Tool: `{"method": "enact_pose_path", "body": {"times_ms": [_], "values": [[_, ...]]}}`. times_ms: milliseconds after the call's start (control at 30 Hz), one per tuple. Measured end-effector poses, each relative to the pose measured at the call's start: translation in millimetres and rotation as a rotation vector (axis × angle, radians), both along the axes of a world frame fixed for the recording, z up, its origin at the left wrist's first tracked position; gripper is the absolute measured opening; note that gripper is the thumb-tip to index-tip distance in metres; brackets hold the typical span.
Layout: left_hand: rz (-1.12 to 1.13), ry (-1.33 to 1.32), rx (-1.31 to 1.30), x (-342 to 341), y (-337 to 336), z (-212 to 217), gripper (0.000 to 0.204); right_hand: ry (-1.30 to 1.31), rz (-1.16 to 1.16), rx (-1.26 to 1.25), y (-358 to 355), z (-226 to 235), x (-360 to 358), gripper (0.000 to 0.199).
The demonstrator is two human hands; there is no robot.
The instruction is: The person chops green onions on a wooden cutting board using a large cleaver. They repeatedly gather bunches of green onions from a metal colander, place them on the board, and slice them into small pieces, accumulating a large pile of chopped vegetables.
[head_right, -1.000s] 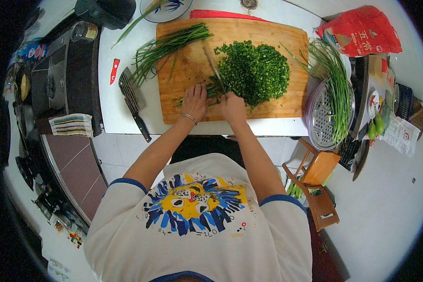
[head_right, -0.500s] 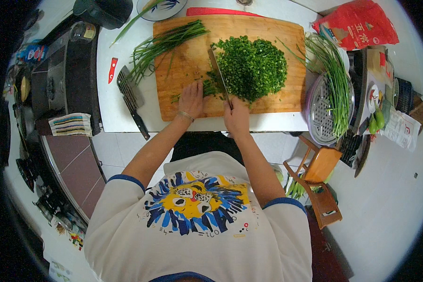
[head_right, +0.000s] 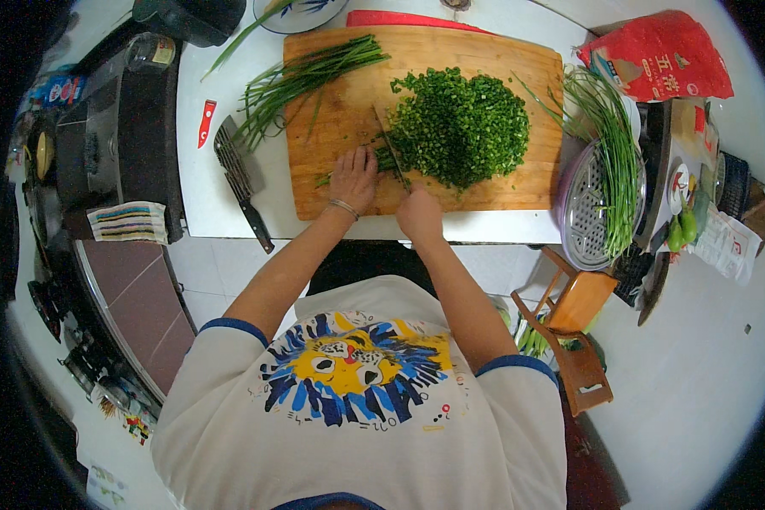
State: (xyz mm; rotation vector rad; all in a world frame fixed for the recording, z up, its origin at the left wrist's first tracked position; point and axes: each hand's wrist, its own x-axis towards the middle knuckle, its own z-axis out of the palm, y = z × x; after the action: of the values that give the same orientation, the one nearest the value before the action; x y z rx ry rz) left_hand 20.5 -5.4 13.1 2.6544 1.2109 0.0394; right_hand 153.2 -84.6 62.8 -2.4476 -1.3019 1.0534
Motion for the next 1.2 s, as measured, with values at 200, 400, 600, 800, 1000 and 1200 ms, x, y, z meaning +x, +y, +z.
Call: {"method": "enact_pose_path", "body": {"times_ms": [200,400,600,800,1000,1200], "values": [[-0.016,0.010,0.095,0,1,0,0.044,0.056,-0.088,0.088,47,5,-1,0.018],[0.011,-0.062,0.100,2,-1,-10,0.048,0.061,-0.081,0.219,14,34,5,0.019],[0.036,-0.040,0.085,2,-2,-9,0.048,0.001,-0.024,0.061,4,31,-4,0.017],[-0.003,0.003,0.070,-1,-3,-9,0.040,-0.046,0.021,-0.069,14,19,-7,0.017],[0.020,-0.079,0.097,1,-3,-12,0.038,0.020,-0.010,0.032,33,-2,-1,0.018],[0.020,-0.084,0.119,3,1,-7,0.038,0.086,-0.079,0.131,35,32,6,0.014]]}}
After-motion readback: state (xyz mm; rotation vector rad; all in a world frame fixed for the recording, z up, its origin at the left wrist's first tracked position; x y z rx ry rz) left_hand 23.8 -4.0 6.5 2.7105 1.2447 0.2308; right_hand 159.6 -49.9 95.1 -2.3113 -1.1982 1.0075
